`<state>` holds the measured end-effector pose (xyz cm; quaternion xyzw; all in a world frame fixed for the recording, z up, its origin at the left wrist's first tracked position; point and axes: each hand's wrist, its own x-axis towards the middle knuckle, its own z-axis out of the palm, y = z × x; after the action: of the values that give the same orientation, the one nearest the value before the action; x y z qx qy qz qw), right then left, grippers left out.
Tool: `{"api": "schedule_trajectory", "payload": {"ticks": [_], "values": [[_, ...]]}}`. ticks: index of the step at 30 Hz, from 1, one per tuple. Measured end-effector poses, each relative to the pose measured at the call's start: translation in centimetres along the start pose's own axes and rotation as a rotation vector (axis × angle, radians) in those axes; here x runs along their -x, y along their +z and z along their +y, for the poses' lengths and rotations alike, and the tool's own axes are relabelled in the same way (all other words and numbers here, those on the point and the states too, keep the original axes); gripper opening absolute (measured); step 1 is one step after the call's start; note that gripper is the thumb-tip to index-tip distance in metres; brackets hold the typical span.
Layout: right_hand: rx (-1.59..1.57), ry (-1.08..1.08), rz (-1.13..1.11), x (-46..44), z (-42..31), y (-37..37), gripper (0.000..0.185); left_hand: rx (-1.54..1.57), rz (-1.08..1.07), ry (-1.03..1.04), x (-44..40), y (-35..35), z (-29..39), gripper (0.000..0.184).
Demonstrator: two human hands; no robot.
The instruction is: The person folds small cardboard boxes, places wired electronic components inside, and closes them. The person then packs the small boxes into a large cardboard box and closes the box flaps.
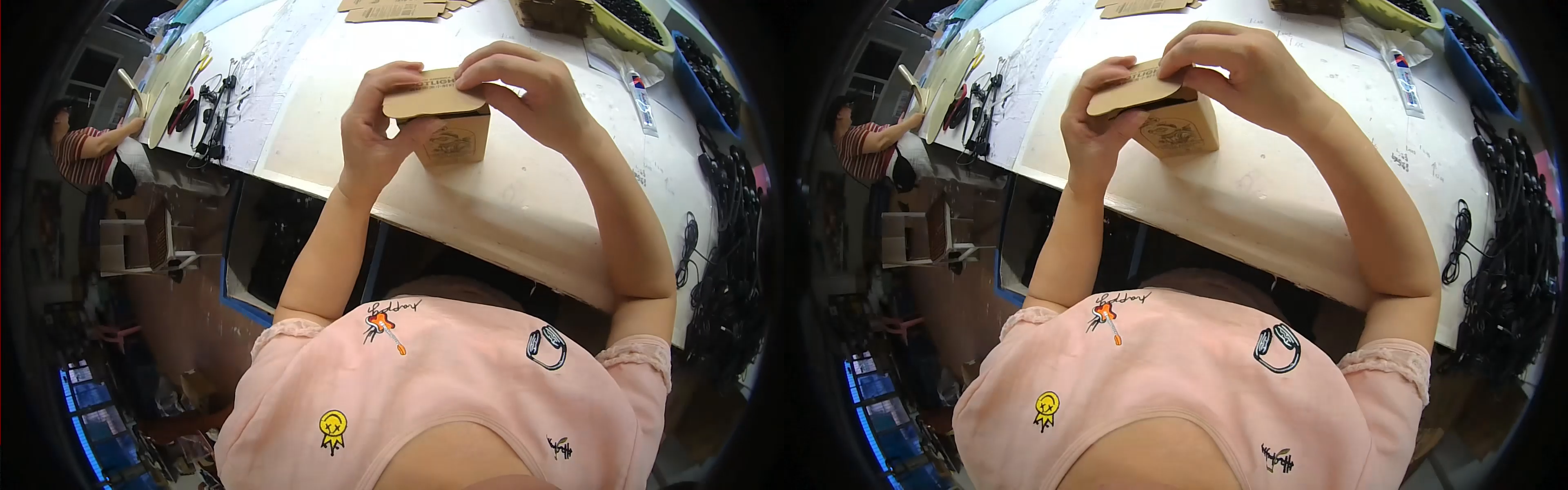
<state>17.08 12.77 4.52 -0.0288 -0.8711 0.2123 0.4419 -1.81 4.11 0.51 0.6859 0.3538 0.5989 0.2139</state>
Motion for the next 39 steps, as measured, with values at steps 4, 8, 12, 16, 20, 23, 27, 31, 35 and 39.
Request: {"api": "schedule_trajectory", "payload": {"ticks": [4, 8, 12, 16, 20, 23, 27, 31, 35, 39], "values": [[0.089, -0.141, 0.072, -0.1, -0.7, 0.7, 0.024, 0.070, 0.031, -0.029, 0.0, 0.0, 0.2, 0.041], [0.130, -0.175, 0.074, 0.2, -0.7, 0.9, 0.021, 0.029, 0.003, 0.014, 0.0, -0.2, 0.1, 0.045], [0.094, -0.111, 0.084, 0.3, -1.2, 1.0, 0.022, 0.066, -0.022, 0.024, 0.1, -0.3, 0.1, 0.036], [0.002, -0.012, 0.026, 0.2, -1.4, 0.6, 0.025, 0.073, -0.040, 0.041, 0.0, -0.5, 0.4, 0.031], [-0.181, 0.089, 0.002, -0.4, -1.8, 0.1, 0.020, 0.017, 0.005, -0.010, 0.1, -0.2, 0.7, 0.028], [-0.106, 0.082, 0.046, -0.2, -1.2, 0.9, 0.014, -0.034, -0.022, -0.011, 0.1, -0.3, 0.7, 0.029], [-0.024, 0.076, 0.068, 0.1, -0.4, 1.2, 0.020, 0.011, 0.007, 0.050, 0.0, -0.2, 0.0, 0.035], [0.009, 0.046, 0.047, 0.0, -0.5, 0.9, 0.018, 0.061, 0.026, 0.128, 0.2, -0.2, -0.8, 0.038], [-0.026, -0.002, 0.007, 0.2, 0.2, 0.4, 0.017, -0.106, -0.016, 0.234, 0.4, -0.6, -1.3, 0.033], [-0.061, -0.008, -0.084, 0.6, 0.7, -0.2, 0.017, -0.223, 0.012, 0.261, 0.7, -0.2, -0.9, 0.023]]}}
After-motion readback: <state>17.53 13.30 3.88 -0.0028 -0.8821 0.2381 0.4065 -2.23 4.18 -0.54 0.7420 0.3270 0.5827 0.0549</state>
